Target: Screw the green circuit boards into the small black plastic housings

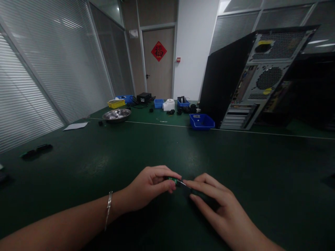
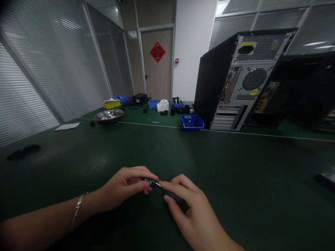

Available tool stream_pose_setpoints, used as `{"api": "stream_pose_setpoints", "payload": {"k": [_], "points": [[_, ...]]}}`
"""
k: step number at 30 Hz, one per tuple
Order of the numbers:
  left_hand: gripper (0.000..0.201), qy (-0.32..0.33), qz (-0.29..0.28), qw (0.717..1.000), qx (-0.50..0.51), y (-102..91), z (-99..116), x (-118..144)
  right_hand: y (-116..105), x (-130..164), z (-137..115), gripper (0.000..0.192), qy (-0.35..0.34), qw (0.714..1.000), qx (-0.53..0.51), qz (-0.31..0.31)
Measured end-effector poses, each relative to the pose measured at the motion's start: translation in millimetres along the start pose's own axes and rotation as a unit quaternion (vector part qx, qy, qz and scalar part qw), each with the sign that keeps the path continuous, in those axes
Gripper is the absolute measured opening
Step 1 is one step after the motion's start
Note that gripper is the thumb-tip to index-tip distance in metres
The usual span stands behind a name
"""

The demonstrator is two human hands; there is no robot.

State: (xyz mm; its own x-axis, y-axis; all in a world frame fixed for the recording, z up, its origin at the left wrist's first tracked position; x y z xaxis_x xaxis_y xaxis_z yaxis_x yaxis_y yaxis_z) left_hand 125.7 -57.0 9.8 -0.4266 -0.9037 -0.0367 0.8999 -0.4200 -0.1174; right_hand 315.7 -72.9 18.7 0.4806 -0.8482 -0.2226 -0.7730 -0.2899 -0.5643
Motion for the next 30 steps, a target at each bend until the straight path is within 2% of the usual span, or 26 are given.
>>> {"api": "stream_pose_setpoints", "payload": {"k": [12,17,25,30], "points": [[0.023,-0.017,-0.015,0.998,0.057,2.4,-0.1,-1.9,-0.1,-0.2,-0.2,0.034,0.003,1.0,-0.021,-0.001],[0.024,-0.011,0.01,1.0,0.025,1.3,1.2,-1.6,-0.2,0.8,-1.3,0.034,0.01,1.0,-0.007,-0.008],[0.025,0.06,0.043,0.991,-0.107,-2.4,7.3,3.6,1.4,0.9,-3.4,0.034,0.006,1.0,0.008,-0.003],[0.025,0.04,0.026,0.996,-0.079,-0.6,6.8,3.6,0.6,1.0,-1.9,0.034,0.004,1.0,0.013,-0.001]]}}
Point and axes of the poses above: each hand's wrist, its own x-axis away from the middle knuckle, its own y-axis out of the palm, z = x × y, the point moved 4 cm from there along -x, towards the middle knuckle, and after that the axes turned 5 degrees about z, right-handed, at the moved point
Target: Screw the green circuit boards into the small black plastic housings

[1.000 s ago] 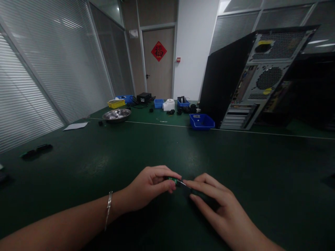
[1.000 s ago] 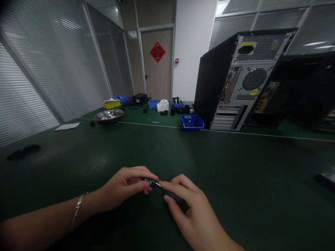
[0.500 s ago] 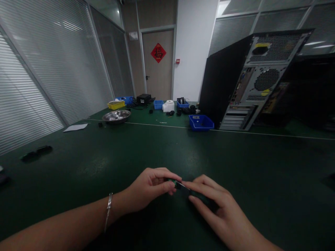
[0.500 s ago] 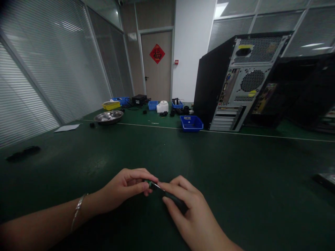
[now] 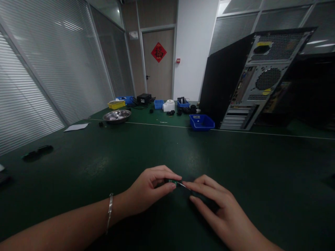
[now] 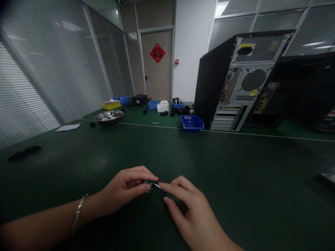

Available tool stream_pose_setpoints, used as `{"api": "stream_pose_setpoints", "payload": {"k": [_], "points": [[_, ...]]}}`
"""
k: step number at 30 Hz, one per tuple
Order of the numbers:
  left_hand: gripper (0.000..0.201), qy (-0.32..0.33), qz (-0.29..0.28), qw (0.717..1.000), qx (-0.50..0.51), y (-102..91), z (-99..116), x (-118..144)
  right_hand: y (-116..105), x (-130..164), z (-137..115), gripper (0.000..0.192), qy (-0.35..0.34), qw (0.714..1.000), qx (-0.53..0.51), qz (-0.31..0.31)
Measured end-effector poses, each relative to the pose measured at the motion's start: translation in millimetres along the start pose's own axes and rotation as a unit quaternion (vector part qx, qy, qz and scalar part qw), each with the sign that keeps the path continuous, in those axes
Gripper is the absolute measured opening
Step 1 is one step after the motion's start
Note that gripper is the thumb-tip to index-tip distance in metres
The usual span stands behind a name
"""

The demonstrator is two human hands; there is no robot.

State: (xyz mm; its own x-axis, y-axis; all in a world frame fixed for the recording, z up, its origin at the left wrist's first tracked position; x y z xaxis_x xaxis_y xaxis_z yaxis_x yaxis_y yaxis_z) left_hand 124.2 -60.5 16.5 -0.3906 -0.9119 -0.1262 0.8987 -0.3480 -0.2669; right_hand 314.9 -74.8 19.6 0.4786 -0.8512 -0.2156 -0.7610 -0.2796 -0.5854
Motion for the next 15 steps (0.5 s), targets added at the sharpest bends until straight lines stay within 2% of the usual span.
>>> {"api": "stream_pose_setpoints", "payload": {"k": [8,15], "points": [[0.022,-0.053,-0.003,0.986,0.16,0.5,-7,-5,0,-1,-2,0.036,0.001,1.0,0.003,-0.016],[0.025,-0.133,-0.014,0.97,0.203,0.9,-18,-5,0,0,-2,0.036,-0.004,1.0,-0.002,-0.018]]}}
Point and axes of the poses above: each hand's wrist, its own x-axis away from the middle knuckle, its own y-axis out of the palm, z = x × y, the point moved 4 cm from there along -x, towards the middle knuckle, and after that the axes turned 5 degrees about z, right-handed, at the moved point
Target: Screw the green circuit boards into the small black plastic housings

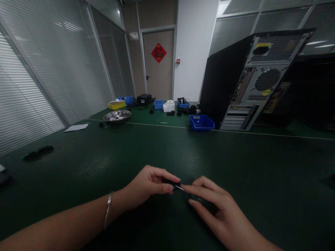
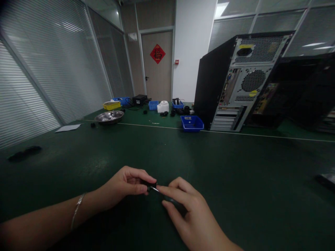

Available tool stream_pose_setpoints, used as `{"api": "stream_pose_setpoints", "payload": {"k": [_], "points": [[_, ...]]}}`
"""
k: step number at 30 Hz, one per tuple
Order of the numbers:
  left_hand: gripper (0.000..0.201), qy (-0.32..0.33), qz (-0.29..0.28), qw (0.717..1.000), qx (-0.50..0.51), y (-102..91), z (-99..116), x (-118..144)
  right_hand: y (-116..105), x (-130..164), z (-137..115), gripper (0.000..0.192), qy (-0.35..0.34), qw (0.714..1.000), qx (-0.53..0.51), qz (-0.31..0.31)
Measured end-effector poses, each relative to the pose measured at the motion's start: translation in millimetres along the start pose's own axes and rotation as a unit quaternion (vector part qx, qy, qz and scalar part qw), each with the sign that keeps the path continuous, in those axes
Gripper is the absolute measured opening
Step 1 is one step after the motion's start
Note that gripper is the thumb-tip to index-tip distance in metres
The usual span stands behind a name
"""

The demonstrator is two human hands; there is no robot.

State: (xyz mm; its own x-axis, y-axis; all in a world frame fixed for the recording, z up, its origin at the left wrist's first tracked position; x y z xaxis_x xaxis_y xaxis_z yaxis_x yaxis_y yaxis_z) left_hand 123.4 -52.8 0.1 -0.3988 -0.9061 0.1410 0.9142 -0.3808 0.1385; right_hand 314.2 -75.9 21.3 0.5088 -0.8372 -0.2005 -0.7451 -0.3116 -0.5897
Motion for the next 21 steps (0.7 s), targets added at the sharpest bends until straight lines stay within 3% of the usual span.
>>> {"api": "stream_pose_setpoints", "payload": {"k": [5,13,21], "points": [[0.026,-0.019,-0.007,1.0,0.012,-0.3,-0.6,-0.2,0.3,0.6,0.1,0.035,-0.005,1.0,-0.006,0.003],[0.032,0.006,0.0,0.999,0.049,0.1,-1.2,-2.4,-0.3,-2.0,0.2,0.036,-0.009,1.0,-0.006,0.013],[0.023,-0.006,0.001,0.998,0.062,-1.2,-3.4,-3.6,1.1,-1.3,0.4,0.035,0.002,1.0,-0.005,-0.004]]}}
Point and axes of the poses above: each hand's wrist, its own x-axis away from the middle knuckle, its own y-axis out of the palm, z = x × y, the point moved 4 cm from there along -x, towards the middle knuckle, and after that the axes turned 5 degrees about z, right-handed, at the moved point
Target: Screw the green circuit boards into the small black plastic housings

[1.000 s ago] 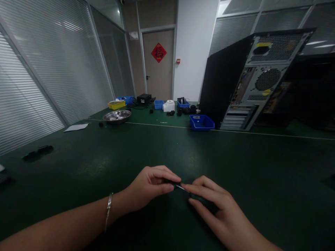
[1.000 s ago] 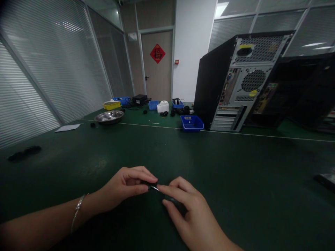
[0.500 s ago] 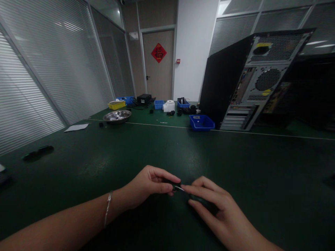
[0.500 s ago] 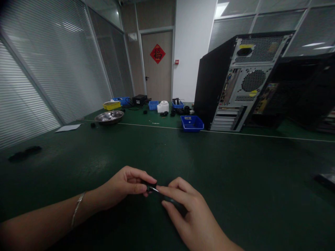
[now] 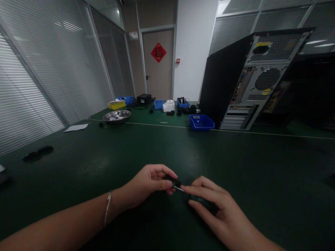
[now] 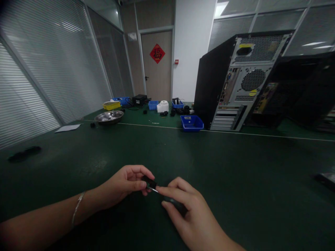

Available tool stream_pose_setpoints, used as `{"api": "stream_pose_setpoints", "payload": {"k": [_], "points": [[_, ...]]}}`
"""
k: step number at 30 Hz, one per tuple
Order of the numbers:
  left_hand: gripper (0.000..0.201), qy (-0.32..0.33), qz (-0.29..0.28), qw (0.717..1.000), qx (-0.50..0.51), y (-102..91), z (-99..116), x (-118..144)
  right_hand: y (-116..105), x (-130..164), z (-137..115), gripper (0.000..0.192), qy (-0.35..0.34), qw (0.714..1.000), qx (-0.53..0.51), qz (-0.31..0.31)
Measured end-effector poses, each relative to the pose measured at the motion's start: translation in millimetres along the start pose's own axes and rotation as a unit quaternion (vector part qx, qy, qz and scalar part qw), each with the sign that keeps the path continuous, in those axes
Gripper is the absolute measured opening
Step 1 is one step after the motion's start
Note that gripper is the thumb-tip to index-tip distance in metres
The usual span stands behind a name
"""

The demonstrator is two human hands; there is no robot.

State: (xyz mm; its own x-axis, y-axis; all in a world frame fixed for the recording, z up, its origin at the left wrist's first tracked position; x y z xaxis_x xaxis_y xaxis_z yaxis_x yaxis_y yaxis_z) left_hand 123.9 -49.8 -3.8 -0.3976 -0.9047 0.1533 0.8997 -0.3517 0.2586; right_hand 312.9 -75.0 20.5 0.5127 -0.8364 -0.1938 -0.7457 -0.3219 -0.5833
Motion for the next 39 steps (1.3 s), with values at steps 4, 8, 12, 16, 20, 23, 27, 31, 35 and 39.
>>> {"api": "stream_pose_setpoints", "payload": {"k": [4,8,12,16,20,23,27,31,35,39], "points": [[0.025,0.0,-0.007,1.0,0.014,0.4,-1,0,-1,-1,0,0.034,-0.003,1.0,-0.001,0.005],[0.028,0.021,0.013,0.999,0.048,3.0,3,0,-1,-1,2,0.034,-0.001,1.0,-0.014,0.012],[0.031,0.034,0.076,0.994,0.068,1.1,9,0,-1,0,2,0.033,0.004,1.0,-0.02,0.016],[0.029,0.036,0.135,0.99,0.021,-6.6,9,-2,-1,0,1,0.032,0.004,0.999,-0.028,0.017],[0.024,0.072,0.138,0.987,-0.051,-11.8,7,-3,-2,-1,1,0.032,0.009,0.999,-0.034,0.019],[0.024,0.098,0.1,0.985,-0.102,-8.6,9,0,-2,0,1,0.031,0.009,0.999,-0.04,0.026],[0.028,0.12,0.054,0.968,-0.215,0.3,15,8,-3,0,1,0.033,0.008,0.998,-0.048,0.031],[0.031,0.181,0.012,0.913,-0.366,10.0,22,14,-3,0,0,0.032,0.015,0.998,-0.044,0.029],[0.03,0.224,-0.004,0.894,-0.387,12.8,22,17,-3,-1,0,0.033,0.004,0.998,-0.044,0.036],[0.029,0.214,-0.001,0.891,-0.401,10.7,19,15,-2,-1,2,0.034,-0.002,0.999,-0.034,0.038]]}}
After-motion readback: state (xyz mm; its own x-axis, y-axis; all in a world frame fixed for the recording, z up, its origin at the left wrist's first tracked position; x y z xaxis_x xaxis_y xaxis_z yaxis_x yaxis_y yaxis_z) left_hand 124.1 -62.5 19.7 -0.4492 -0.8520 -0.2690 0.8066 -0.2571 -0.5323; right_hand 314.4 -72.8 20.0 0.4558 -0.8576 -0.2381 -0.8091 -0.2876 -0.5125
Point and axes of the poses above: each hand's wrist, its own x-axis away from the middle knuckle, its own y-axis out of the palm, z = x × y, the point moved 4 cm from there along -x, towards the middle knuckle, and after that the axes turned 5 degrees about z, right-handed, at the moved point
